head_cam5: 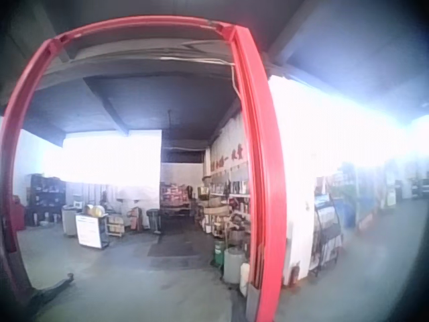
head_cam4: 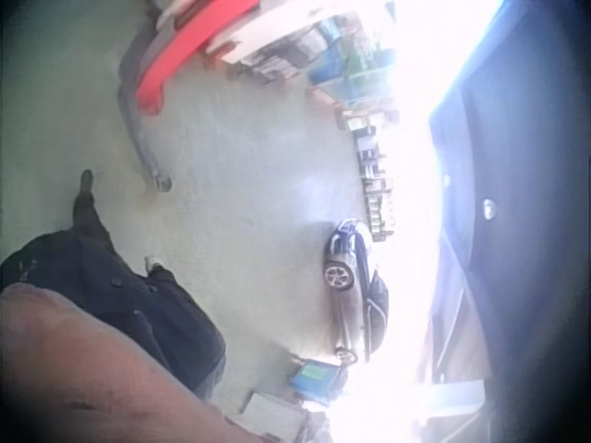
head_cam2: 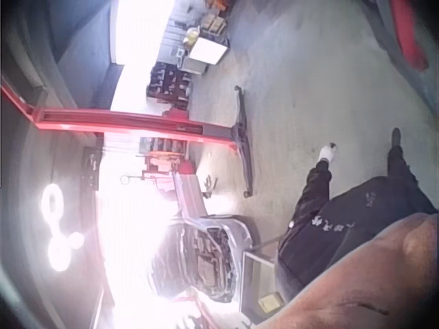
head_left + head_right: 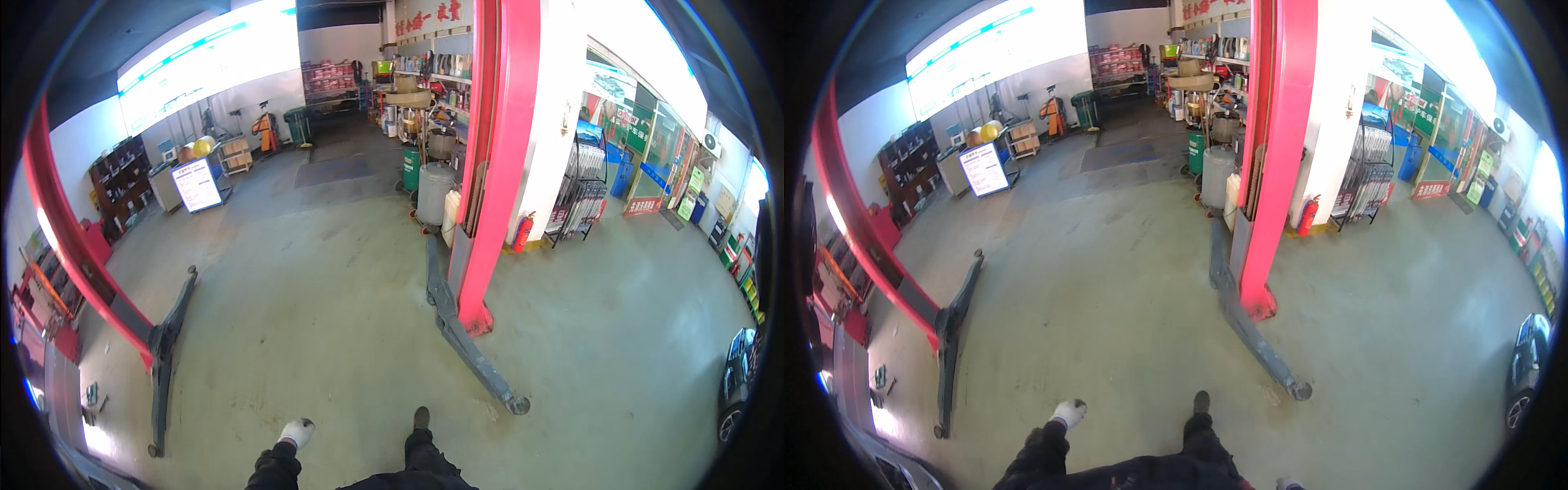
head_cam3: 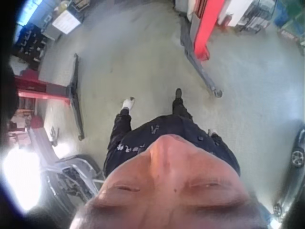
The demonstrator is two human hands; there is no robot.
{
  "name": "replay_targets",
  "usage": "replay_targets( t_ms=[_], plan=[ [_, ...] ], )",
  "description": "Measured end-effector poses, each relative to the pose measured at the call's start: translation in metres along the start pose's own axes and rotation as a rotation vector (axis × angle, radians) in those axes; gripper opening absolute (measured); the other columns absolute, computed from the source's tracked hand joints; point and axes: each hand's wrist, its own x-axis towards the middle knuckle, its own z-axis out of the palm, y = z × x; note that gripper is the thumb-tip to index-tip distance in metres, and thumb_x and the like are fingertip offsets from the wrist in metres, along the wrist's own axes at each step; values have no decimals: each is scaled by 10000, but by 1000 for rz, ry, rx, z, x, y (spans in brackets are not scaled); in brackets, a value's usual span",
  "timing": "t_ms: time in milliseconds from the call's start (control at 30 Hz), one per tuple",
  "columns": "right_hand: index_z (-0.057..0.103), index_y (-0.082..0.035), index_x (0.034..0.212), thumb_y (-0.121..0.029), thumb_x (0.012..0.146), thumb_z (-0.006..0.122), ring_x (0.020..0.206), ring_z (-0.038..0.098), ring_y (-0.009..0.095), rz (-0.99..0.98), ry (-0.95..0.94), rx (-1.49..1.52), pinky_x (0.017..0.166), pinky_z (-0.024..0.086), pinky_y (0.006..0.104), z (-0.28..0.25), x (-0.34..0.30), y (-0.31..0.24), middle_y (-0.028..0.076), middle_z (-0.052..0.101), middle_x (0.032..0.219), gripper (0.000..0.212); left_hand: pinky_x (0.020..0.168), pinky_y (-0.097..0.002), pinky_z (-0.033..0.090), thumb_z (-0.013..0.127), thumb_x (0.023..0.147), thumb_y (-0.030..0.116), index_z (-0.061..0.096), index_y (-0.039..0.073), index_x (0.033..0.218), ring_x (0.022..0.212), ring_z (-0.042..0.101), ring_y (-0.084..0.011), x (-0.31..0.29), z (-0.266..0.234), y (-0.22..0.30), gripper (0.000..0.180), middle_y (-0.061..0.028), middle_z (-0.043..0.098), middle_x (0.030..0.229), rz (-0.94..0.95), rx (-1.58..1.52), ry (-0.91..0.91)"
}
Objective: The person retrieves a plastic bottle of fluid and several metal probes from a storage area, then walks to a decarbonization machine. They connect the probes to the machine and operate its controls while seated on the floor.
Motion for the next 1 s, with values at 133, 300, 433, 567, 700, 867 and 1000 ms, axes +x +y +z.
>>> replay_targets(
  t_ms=[133,300,433,567,700,867,1000],
  plan=[
    [789,-112,1134,-353,1018,586,1019,768,328,-13,-4,29,879,594,473,-97,66,-128,119,811,1061,336,966,-466,608,640,981,382,820,77,1183,1106,779,-369,143,-48,58,407,-201,812,1145,-65,-125,100],
    [789,-91,1172,-424,1059,530,998,777,331,-281,41,-250,889,592,477,-252,186,-337,128,818,1043,437,996,-397,588,678,991,288,729,73,1360,1135,760,-260,242,-45,99,430,-164,778,1289,-48,-35,-340],
    [780,-97,1280,-557,1011,557,1151,751,390,-414,228,-393,997,571,511,-430,275,-561,189,802,1203,578,971,-395,593,668,998,291,737,72,1335,1109,763,-256,319,-75,141,408,-160,782,1267,-262,-97,-387],
    [759,-52,1306,-473,1007,601,1170,742,411,-589,490,-233,1000,572,510,-610,319,-788,250,779,1219,541,946,-393,598,659,1004,294,744,70,1311,1084,766,-252,430,-120,173,389,-156,786,1245,-320,-141,-395],
    [735,-18,1314,-448,1045,557,1333,632,457,-520,473,116,1125,502,521,-691,340,-954,289,657,1449,537,921,-391,603,649,1011,297,752,69,1286,1058,770,-248,581,-197,194,372,-152,790,1223,-343,-138,-392],
    [698,-62,1426,-514,1040,567,1238,694,432,-314,341,-115,1036,546,498,-693,394,-1063,239,703,1419,608,890,-389,609,637,1019,301,761,67,1256,1026,774,-243,784,-323,237,355,-147,795,1195,-322,-116,-367],
    [794,-49,1073,-470,1012,654,800,735,233,-252,65,-82,764,585,406,-659,482,-1088,113,788,928,448,865,-387,614,627,1025,304,769,66,1231,1001,777,-238,952,-425,283,345,-144,799,1173,-298,-120,-294]
  ],
)
